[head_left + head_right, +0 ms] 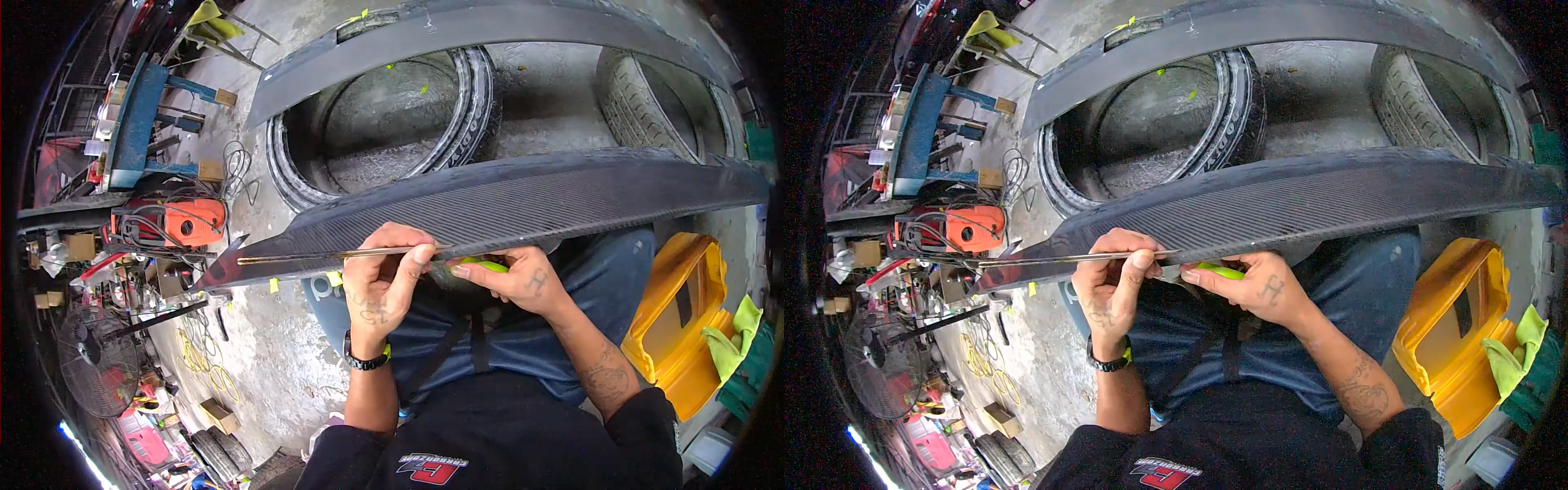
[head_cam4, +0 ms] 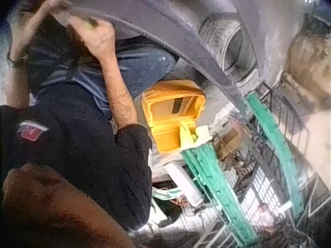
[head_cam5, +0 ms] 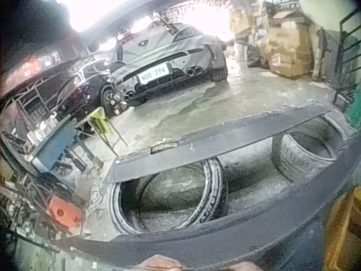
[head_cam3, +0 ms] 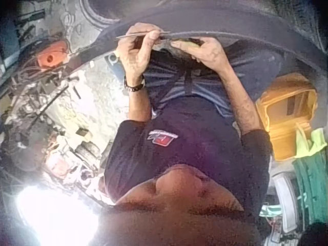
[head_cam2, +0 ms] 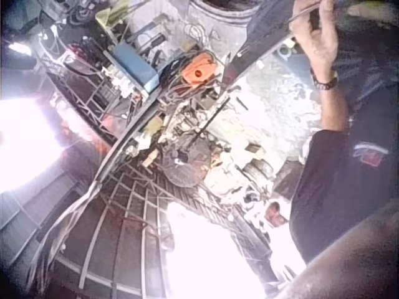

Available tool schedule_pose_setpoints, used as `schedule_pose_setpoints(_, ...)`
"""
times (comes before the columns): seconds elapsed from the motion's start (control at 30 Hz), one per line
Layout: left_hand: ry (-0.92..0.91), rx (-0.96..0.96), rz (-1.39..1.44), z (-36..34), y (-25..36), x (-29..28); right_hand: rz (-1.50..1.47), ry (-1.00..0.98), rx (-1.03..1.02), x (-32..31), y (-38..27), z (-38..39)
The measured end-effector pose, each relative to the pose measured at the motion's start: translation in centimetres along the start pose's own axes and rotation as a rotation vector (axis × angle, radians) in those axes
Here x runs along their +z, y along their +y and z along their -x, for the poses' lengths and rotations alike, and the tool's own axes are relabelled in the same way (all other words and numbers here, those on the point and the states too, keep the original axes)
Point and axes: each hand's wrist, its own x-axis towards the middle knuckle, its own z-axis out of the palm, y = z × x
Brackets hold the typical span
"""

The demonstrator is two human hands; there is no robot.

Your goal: The person prepares a carbon fiber automotive part by applying yellow tape to its edges and using a thin tool to press the tape into the contours.

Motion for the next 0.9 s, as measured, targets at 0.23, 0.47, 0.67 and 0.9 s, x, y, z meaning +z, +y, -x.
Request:
schedule_pose_setpoints(0.23,-0.048,0.046,-0.032,-0.2,-0.4,-0.4,0.006,-0.028,-0.097,0.1,0.3,-0.1)
schedule_pose_setpoints(0.47,-0.141,0.06,-0.105,-0.7,-0.1,-1.0,0.02,0.021,-0.186,0.1,1.1,-0.5)
schedule_pose_setpoints(0.67,-0.12,0.1,-0.113,-0.7,-0.5,-0.8,0.52,-0.207,-0.129,-0.3,3.0,-0.7)
schedule_pose_setpoints(0.9,-0.106,0.075,-0.142,-0.7,-0.2,-0.6,0.636,-0.259,-0.1,0.0,1.9,0.0)
